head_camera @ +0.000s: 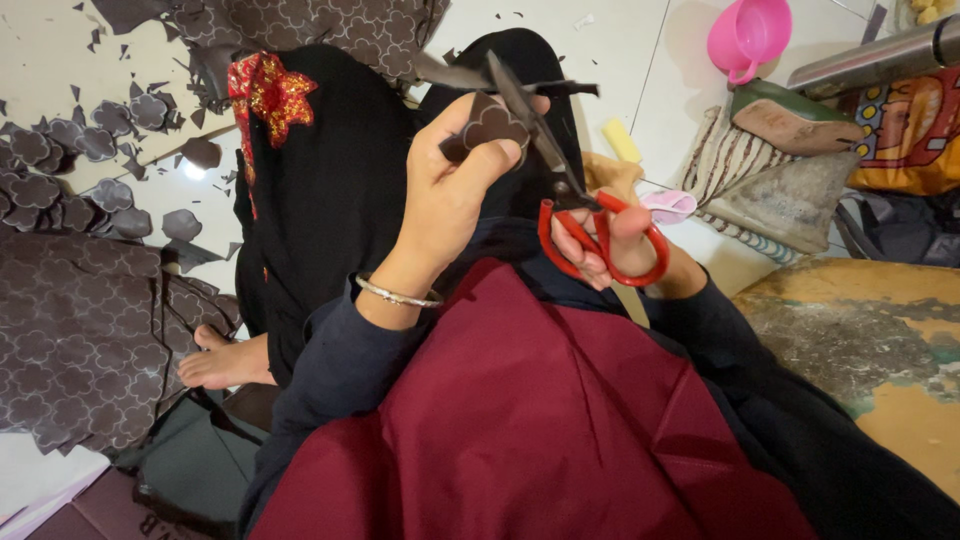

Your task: The person sits on the floor and uses red-handled scissors to cut a brown patterned fabric into small, cloud-like shapes. The person holds the fabric with one hand and cuts with the other, repeatedly trimming the edges to match the pattern.

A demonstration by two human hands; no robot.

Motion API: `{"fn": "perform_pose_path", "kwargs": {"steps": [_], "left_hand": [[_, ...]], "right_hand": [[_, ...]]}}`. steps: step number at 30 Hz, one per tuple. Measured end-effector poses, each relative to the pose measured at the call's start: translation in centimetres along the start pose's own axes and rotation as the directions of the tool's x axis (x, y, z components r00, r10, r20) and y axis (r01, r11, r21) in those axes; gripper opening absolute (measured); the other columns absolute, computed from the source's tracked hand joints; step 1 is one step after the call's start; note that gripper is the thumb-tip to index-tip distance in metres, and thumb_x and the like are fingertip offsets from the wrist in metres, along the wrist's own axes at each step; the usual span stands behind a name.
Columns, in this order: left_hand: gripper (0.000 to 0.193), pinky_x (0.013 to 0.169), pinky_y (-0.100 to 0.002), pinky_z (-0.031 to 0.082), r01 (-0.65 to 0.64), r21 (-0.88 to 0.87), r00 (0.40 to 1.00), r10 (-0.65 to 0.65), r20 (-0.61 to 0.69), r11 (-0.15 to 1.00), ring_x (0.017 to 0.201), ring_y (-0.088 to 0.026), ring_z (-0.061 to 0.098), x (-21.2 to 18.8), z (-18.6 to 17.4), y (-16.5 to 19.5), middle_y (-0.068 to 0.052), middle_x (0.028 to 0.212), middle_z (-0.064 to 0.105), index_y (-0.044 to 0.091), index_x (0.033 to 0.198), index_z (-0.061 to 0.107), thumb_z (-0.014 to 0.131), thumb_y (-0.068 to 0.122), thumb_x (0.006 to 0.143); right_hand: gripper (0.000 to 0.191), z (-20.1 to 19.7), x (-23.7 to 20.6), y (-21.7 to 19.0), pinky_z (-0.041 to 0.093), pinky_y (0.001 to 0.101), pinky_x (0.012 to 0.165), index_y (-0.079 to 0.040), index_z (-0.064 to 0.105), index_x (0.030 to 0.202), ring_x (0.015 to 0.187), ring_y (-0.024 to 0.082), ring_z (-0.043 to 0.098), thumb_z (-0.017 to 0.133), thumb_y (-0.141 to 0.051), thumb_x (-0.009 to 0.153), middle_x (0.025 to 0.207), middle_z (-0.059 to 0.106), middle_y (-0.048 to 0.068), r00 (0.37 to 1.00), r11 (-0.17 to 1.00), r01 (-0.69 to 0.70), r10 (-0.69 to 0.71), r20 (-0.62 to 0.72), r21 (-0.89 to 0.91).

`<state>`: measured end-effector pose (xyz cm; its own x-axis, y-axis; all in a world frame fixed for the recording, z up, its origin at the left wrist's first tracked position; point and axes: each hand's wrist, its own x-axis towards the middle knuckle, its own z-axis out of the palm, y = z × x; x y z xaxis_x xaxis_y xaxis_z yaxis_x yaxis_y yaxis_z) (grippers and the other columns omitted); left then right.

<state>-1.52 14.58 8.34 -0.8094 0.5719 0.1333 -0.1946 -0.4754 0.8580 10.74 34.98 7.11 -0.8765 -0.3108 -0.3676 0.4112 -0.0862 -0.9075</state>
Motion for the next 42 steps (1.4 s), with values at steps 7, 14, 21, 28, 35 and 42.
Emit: {"fn": "perform_pose_path", "kwargs": {"steps": [7,14,21,28,35,42], "left_hand": [[0.006,0.093,-0.024,0.056,-0.034,-0.016,0.999,0.034,-0.014,0.999,0.1,-0.007,0.067,0.1,0.1,-0.8,-0.003,0.106,0.07,0.0,0.101,0.063,0.064,-0.004,0.097],[0.016,0.077,-0.023,0.058,0.086,0.067,0.996,-0.086,-0.012,0.994,0.084,-0.008,0.068,0.4,-0.1,-0.9,-0.003,0.096,0.07,0.002,0.104,0.06,0.07,-0.004,0.092],[0.011,0.078,-0.023,0.058,0.197,-0.027,0.977,-0.193,0.093,0.98,0.083,-0.007,0.065,0.1,0.3,-1.2,-0.002,0.095,0.068,0.001,0.106,0.065,0.07,0.001,0.096],[0.012,0.078,-0.028,0.061,0.193,-0.219,0.98,-0.199,-0.007,0.956,0.084,-0.014,0.072,0.5,0.7,-1.5,-0.009,0.096,0.072,0.003,0.101,0.062,0.071,0.0,0.094],[0.016,0.075,-0.032,0.061,0.103,-0.475,0.972,-0.189,-0.138,0.874,0.082,-0.016,0.069,0.5,1.0,-1.0,-0.009,0.096,0.071,0.005,0.096,0.059,0.074,0.001,0.095],[0.018,0.079,-0.03,0.06,0.06,-0.452,0.958,-0.178,-0.223,0.89,0.084,-0.015,0.069,0.4,1.2,-1.4,-0.007,0.096,0.07,0.005,0.098,0.06,0.077,0.0,0.094]], "right_hand": [[0.114,-0.6,-0.2,-0.6,0.052,0.0238,0.064,0.001,0.062,0.111,0.063,0.008,0.056,0.039,-0.102,0.067,0.069,0.052,-0.003,0.991,0.993,0.11,-0.106,0.081,-0.047],[0.058,-0.1,0.3,-1.4,0.054,0.029,0.089,0.002,0.057,0.13,0.094,0.012,0.059,0.065,-0.048,0.102,0.102,0.058,0.005,0.896,0.919,0.371,-0.391,-0.21,-0.132],[0.015,0.5,1.3,-1.9,0.052,0.0285,0.068,0.0,0.062,0.102,0.07,0.014,0.061,0.067,-0.014,0.101,0.08,0.062,0.006,0.834,0.946,0.312,-0.318,-0.451,-0.09],[0.028,0.3,1.8,-1.9,0.052,0.029,0.073,-0.001,0.061,0.11,0.076,0.014,0.061,0.066,-0.027,0.103,0.085,0.061,0.006,0.833,0.947,0.314,-0.312,-0.458,-0.074],[0.098,1.6,1.3,-3.1,0.05,0.0255,0.081,0.002,0.058,0.132,0.09,0.01,0.058,0.057,-0.085,0.087,0.098,0.059,0.002,0.928,0.91,0.243,-0.319,-0.191,-0.337],[0.112,2.1,1.7,-3.2,0.047,0.0243,0.072,0.0,0.059,0.116,0.08,0.01,0.052,0.051,-0.101,0.069,0.091,0.052,0.0,0.971,0.938,0.126,-0.184,-0.153,-0.323]]}}
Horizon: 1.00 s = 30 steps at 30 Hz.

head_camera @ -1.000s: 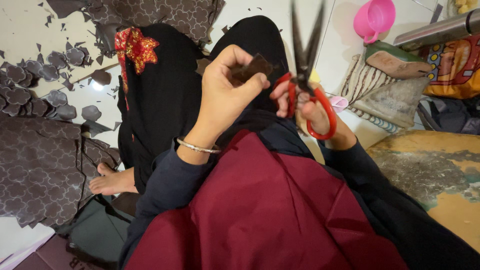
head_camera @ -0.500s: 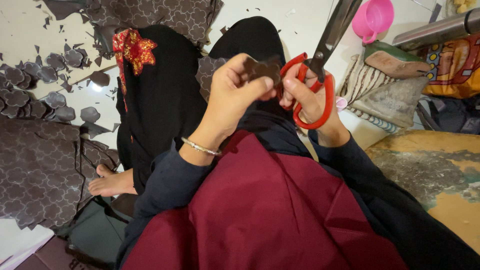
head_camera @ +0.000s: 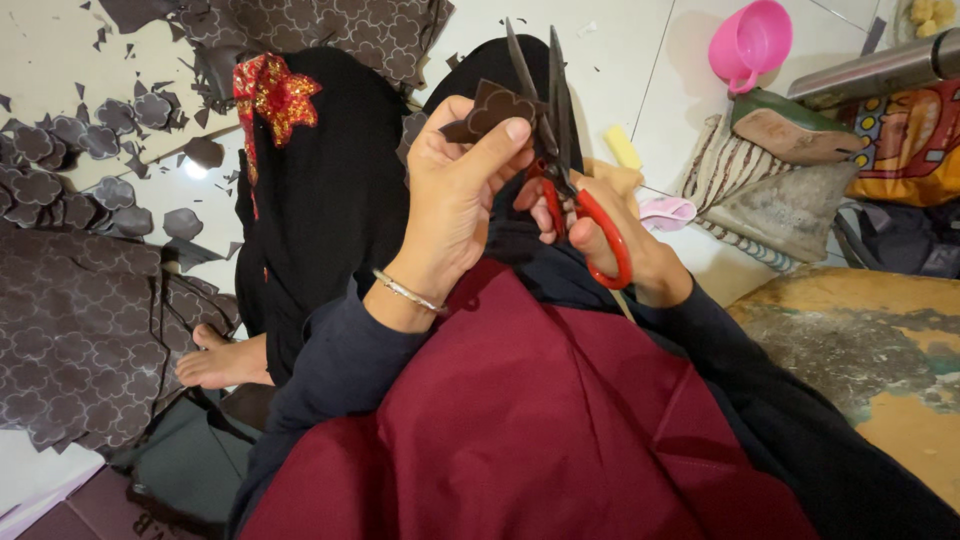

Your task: The person sits on the floor and uses red-handled scissors to cut a brown patterned fabric into small, cloud-like shapes. The person holds the fabric with one hand and cuts with the other, repeatedly trimming the edges to match the pattern.

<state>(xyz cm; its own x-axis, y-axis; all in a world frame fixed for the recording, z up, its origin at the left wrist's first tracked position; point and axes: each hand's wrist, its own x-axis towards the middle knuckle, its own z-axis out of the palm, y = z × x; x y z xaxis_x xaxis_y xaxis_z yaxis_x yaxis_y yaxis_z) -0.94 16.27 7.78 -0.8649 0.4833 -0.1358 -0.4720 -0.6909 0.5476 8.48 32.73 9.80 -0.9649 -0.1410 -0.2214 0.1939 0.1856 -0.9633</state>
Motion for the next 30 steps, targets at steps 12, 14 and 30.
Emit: {"fn": "perform_pose_path", "kwargs": {"steps": [12,14,30], "left_hand": [[0.018,0.078,-0.028,0.061,-0.075,0.062,0.997,0.076,-0.01,0.995,0.083,-0.013,0.069,-0.54,0.38,-0.18,-0.006,0.096,0.071,0.006,0.099,0.061,0.078,0.0,0.095],[0.018,0.078,-0.028,0.061,-0.072,0.066,0.997,0.073,-0.016,0.995,0.082,-0.013,0.07,-0.51,0.33,-0.24,-0.006,0.096,0.071,0.006,0.099,0.061,0.078,0.0,0.094],[0.018,0.08,-0.028,0.062,-0.043,0.062,0.999,0.045,-0.031,0.997,0.084,-0.012,0.071,-0.44,0.45,0.11,-0.007,0.097,0.072,0.005,0.099,0.062,0.078,0.0,0.093]], "right_hand": [[0.106,0.36,-0.26,-0.88,0.048,0.0215,0.063,-0.003,0.06,0.101,0.072,0.007,0.054,0.043,-0.103,0.07,0.084,0.055,-0.001,0.996,0.993,0.046,-0.054,-0.07,-0.112],[0.106,0.39,-0.26,-0.91,0.048,0.0216,0.062,-0.003,0.059,0.099,0.073,0.007,0.054,0.044,-0.104,0.068,0.083,0.054,-0.001,0.997,0.996,0.042,-0.047,-0.067,-0.08],[0.101,0.21,-0.41,-0.31,0.038,0.0223,0.052,-0.007,0.049,0.087,0.058,0.008,0.046,0.044,-0.104,0.062,0.071,0.048,0.0,0.999,0.996,-0.035,0.036,-0.011,0.08]]}}
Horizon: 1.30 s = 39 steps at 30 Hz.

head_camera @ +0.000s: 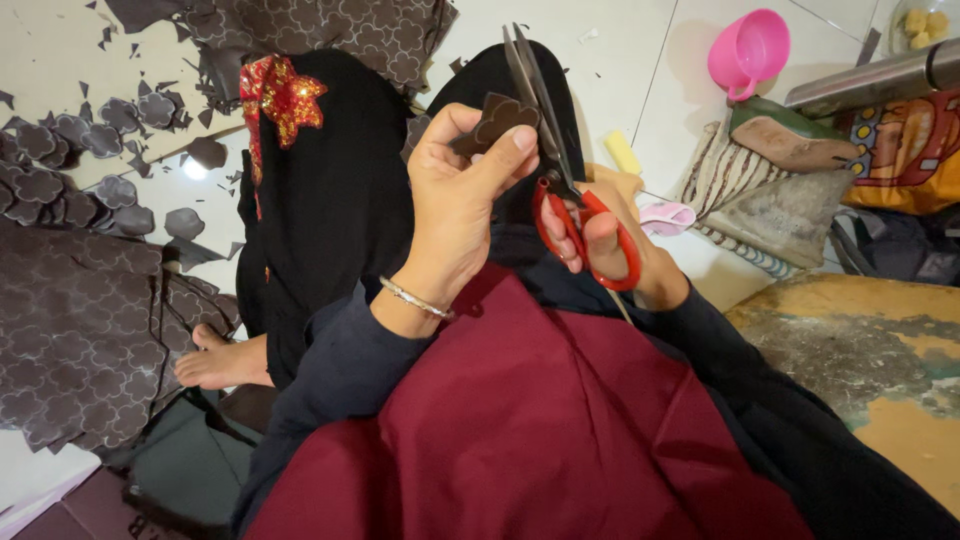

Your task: The person sits on the floor and uses red-handled scissors to cut a brown patterned fabric into small, cloud-like shapes. The person holds the fabric with one hand and cuts with the other, repeatedly trimming the edges to match the pattern.

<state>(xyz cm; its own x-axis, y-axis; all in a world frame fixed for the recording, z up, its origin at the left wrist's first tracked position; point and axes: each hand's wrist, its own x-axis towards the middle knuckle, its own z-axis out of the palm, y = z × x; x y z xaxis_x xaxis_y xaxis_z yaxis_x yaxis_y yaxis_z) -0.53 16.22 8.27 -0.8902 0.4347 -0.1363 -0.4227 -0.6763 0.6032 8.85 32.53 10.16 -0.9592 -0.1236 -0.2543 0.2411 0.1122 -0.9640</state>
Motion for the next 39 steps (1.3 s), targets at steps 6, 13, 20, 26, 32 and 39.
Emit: {"fn": "perform_pose_path", "kwargs": {"steps": [6,13,20,26,32,39], "left_hand": [[0.008,0.077,-0.027,0.062,-0.017,0.161,0.998,0.006,0.068,0.987,0.081,-0.011,0.07,0.4,-0.9,1.3,-0.005,0.095,0.071,0.002,0.103,0.066,0.071,0.003,0.097],[0.005,0.07,-0.02,0.056,-0.104,0.432,0.988,0.046,0.145,0.896,0.075,-0.004,0.065,0.1,-1.5,3.0,0.002,0.086,0.07,0.002,0.097,0.07,0.07,0.006,0.099],[0.009,0.057,-0.017,0.04,-0.209,0.659,0.975,0.106,0.193,0.723,0.064,0.002,0.054,-0.4,-1.2,4.3,0.006,0.071,0.063,0.001,0.09,0.072,0.072,0.008,0.096],[0.008,0.057,-0.017,0.041,-0.196,0.651,0.975,0.075,0.209,0.733,0.063,0.002,0.055,-0.4,-1.2,4.7,0.006,0.071,0.065,0.002,0.091,0.072,0.07,0.008,0.096],[0.013,0.064,-0.016,0.047,-0.176,0.502,0.975,0.079,0.208,0.847,0.071,0.0,0.059,-0.7,-0.5,4.0,0.003,0.081,0.068,0.001,0.097,0.071,0.076,0.012,0.099],[0.015,0.066,-0.017,0.053,-0.161,0.483,0.976,0.067,0.208,0.861,0.072,-0.002,0.063,-0.7,-0.5,4.0,0.001,0.082,0.071,0.0,0.096,0.071,0.077,0.014,0.098]], "right_hand": [[0.113,-1.0,0.5,-0.5,0.042,0.0225,0.061,-0.001,0.061,0.106,0.069,0.008,0.049,0.043,-0.104,0.064,0.08,0.05,-0.001,0.999,0.983,0.048,-0.048,0.008,-0.175],[0.122,-1.6,0.3,-2.5,0.047,0.0237,0.066,-0.001,0.063,0.11,0.074,0.009,0.053,0.035,-0.108,0.058,0.084,0.053,-0.002,1.0,0.923,0.017,-0.009,0.022,-0.384],[0.12,-1.3,0.6,-2.6,0.044,0.0253,0.059,-0.002,0.065,0.099,0.069,0.009,0.053,0.028,-0.109,0.057,0.075,0.052,-0.001,0.998,0.904,0.053,-0.036,0.049,-0.423],[0.12,-1.2,0.4,-2.5,0.043,0.0234,0.058,-0.004,0.064,0.097,0.066,0.007,0.052,0.029,-0.11,0.053,0.075,0.051,-0.002,0.998,0.934,0.024,-0.001,0.064,-0.355],[0.12,-0.4,0.2,-2.1,0.043,0.0224,0.061,-0.002,0.062,0.101,0.069,0.007,0.05,0.039,-0.109,0.051,0.08,0.05,-0.002,0.998,0.981,-0.045,0.054,0.045,-0.187],[0.115,-0.3,0.2,-1.8,0.044,0.0229,0.061,-0.004,0.058,0.095,0.069,0.008,0.049,0.046,-0.108,0.047,0.081,0.052,-0.002,0.996,0.993,-0.07,0.076,0.053,-0.095]]}}
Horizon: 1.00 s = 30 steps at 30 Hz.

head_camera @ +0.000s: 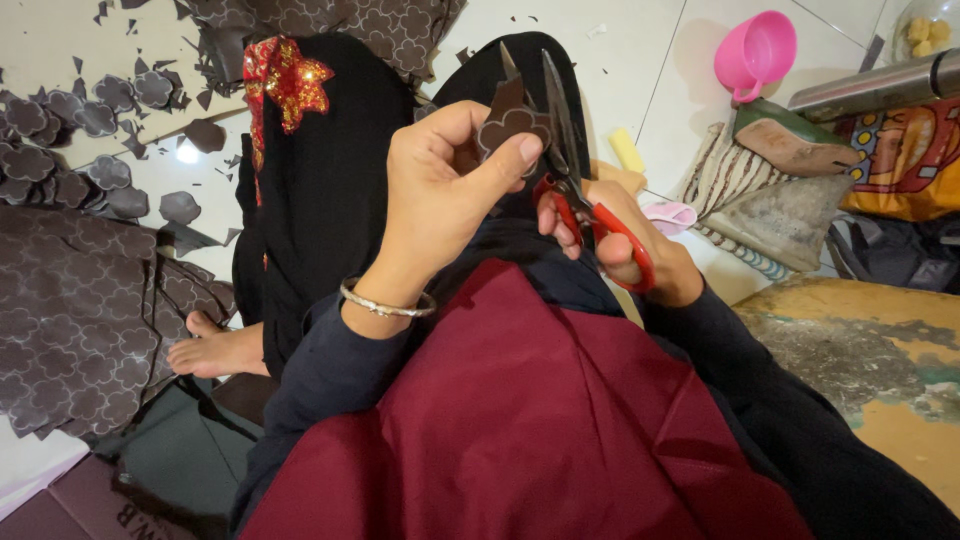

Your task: The person sits on the floor and uses red-handled scissors to cut a brown patterned fabric into small, cloud-like shapes. The person holds the fabric with one hand and cuts with the other, repeatedly trimming the edges to match the pattern.

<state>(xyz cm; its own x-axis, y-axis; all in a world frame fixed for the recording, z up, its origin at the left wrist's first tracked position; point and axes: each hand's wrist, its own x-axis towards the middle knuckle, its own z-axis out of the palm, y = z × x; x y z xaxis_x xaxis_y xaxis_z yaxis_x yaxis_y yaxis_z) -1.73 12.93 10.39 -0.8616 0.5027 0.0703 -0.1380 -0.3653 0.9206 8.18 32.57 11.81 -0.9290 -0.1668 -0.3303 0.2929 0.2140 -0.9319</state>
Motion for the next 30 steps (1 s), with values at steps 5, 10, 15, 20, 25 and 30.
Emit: {"fn": "perform_pose_path", "kwargs": {"steps": [5,10,15,20,25,30], "left_hand": [[0.015,0.069,-0.018,0.056,0.025,-0.07,1.0,-0.024,0.008,0.997,0.075,-0.002,0.064,0.0,0.2,-0.1,0.001,0.085,0.071,0.0,0.099,0.071,0.077,0.014,0.099],[0.015,0.07,-0.019,0.057,0.034,-0.095,0.999,-0.031,0.032,0.995,0.077,-0.002,0.065,-0.2,0.1,0.1,0.0,0.087,0.072,0.0,0.101,0.071,0.076,0.014,0.099],[0.015,0.068,-0.018,0.054,0.031,-0.009,0.998,-0.03,0.057,0.999,0.075,-0.002,0.064,-0.3,-0.3,0.4,0.001,0.085,0.071,0.0,0.098,0.071,0.077,0.014,0.099],[0.013,0.067,-0.018,0.052,0.011,0.053,0.995,-0.016,0.099,0.999,0.074,-0.002,0.063,-0.4,-0.8,1.0,0.002,0.084,0.071,0.0,0.098,0.071,0.077,0.012,0.099],[0.012,0.062,-0.017,0.048,0.0,0.135,0.996,-0.013,0.093,0.991,0.07,-0.001,0.061,-0.6,-1.1,1.6,0.003,0.079,0.07,0.001,0.096,0.071,0.077,0.01,0.098],[0.011,0.061,-0.017,0.045,-0.038,0.184,0.997,0.024,0.077,0.982,0.069,0.001,0.057,-0.6,-1.0,1.8,0.005,0.079,0.067,0.001,0.095,0.071,0.078,0.01,0.098]], "right_hand": [[0.115,0.5,0.0,0.0,0.044,0.022,0.06,-0.006,0.056,0.091,0.068,0.007,0.049,0.044,-0.11,0.043,0.082,0.052,-0.003,0.999,1.0,-0.015,0.016,-0.051,0.015],[0.115,0.4,-0.5,-0.6,0.04,0.0218,0.058,-0.007,0.053,0.086,0.066,0.007,0.047,0.041,-0.111,0.039,0.078,0.049,-0.002,0.997,0.998,-0.061,0.061,-0.05,0.002],[0.113,-0.1,-0.5,-1.3,0.037,0.0211,0.055,-0.009,0.051,0.081,0.061,0.006,0.046,0.035,-0.113,0.04,0.072,0.047,-0.003,0.997,0.993,-0.072,0.071,-0.009,-0.097],[0.11,-0.5,-0.2,-1.9,0.039,0.0221,0.051,-0.008,0.051,0.071,0.056,0.008,0.05,0.032,-0.113,0.046,0.067,0.049,-0.001,0.993,0.958,-0.115,0.108,-0.039,-0.262],[0.109,-0.7,-0.6,-2.1,0.04,0.0204,0.05,-0.01,0.05,0.072,0.055,0.006,0.051,0.025,-0.113,0.049,0.068,0.049,-0.002,1.0,0.971,0.01,-0.009,0.008,-0.241],[0.107,-1.0,-0.5,-1.5,0.039,0.0203,0.047,-0.009,0.049,0.071,0.051,0.007,0.05,0.029,-0.112,0.048,0.064,0.049,-0.002,0.999,0.974,-0.027,0.033,0.022,-0.224]]}}
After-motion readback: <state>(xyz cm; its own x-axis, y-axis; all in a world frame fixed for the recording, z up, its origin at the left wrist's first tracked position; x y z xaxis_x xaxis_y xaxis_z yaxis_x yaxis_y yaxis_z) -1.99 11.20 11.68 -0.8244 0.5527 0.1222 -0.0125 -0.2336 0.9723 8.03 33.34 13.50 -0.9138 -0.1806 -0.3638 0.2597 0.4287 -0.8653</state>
